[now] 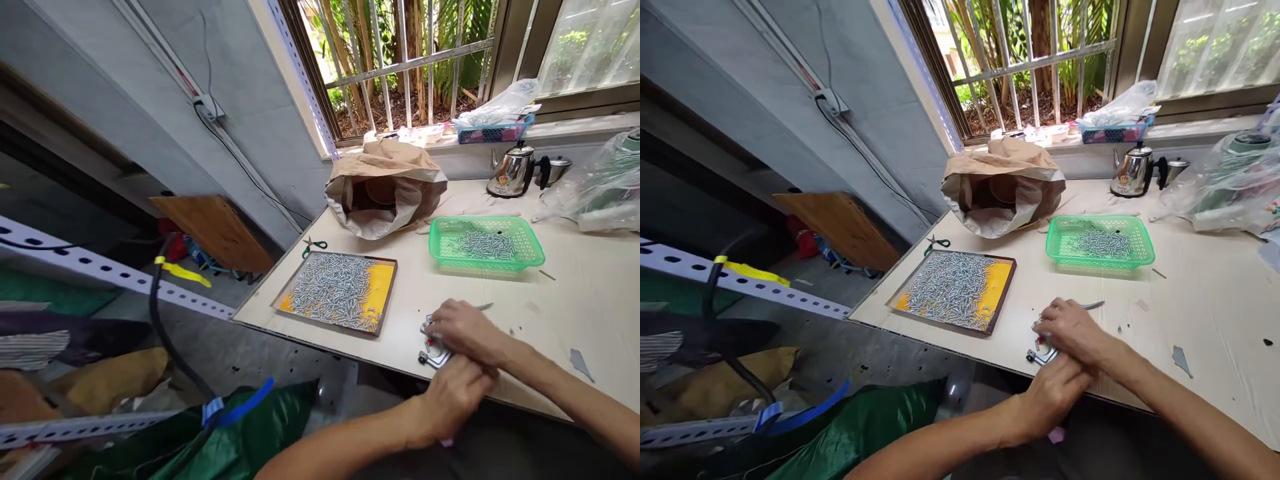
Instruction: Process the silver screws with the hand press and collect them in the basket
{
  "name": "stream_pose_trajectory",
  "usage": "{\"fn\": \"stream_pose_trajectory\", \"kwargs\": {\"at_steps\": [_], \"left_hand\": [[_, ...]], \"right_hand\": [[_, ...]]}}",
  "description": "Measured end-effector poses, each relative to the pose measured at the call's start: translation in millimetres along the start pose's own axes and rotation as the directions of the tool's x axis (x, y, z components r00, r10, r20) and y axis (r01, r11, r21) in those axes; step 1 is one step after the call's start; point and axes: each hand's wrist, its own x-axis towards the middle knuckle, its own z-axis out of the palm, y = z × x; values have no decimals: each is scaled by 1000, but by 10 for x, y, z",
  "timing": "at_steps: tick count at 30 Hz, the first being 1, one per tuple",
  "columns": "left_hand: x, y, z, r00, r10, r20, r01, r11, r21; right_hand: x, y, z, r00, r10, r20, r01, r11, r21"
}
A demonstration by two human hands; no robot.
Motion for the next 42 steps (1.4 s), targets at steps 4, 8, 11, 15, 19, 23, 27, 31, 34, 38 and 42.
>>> {"fn": "stream_pose_trajectory", "kwargs": {"at_steps": [4,8,11,15,19,23,27,31,34,38,42], "left_hand": [[-328,-203,-415,999,-17,-30,18,999,33],[-490,-786,-1011,889,-432,-155,458,853,251],[-485,-1155,-1261,793,-609,-27,571,728,379],[-430,-1333,-1260,755,-628,188,478,723,498],[-421,-1385,-1201,737,-633,237,465,730,501],[-448,-1464,-1230,729,-666,158,594,730,337],[-423,-1476,-1272,609,-792,43,792,605,-74],[-346,-1389,-1278,494,-866,78,776,398,-490],[-330,-1309,-1299,498,-859,124,669,289,-685],[-390,-1277,-1342,468,-881,72,614,266,-743],[-468,-1316,-1387,427,-904,20,605,269,-750]], "right_hand": [[195,-227,179,979,-201,34,202,979,-20],[296,-227,320,964,-265,11,265,963,-52],[339,-251,331,966,-248,-74,248,969,-8],[347,-187,86,936,-71,-344,115,987,110],[241,195,-401,782,166,-600,-231,972,-32],[105,483,-648,687,322,-651,-456,889,-42],[284,225,-468,799,338,-498,-172,922,348],[828,-274,-153,873,377,-309,-87,744,663],[1201,-476,37,861,439,-257,-97,638,764],[1424,-513,161,857,428,-288,-67,647,759],[1467,-504,166,884,370,-285,-32,657,753]]}}
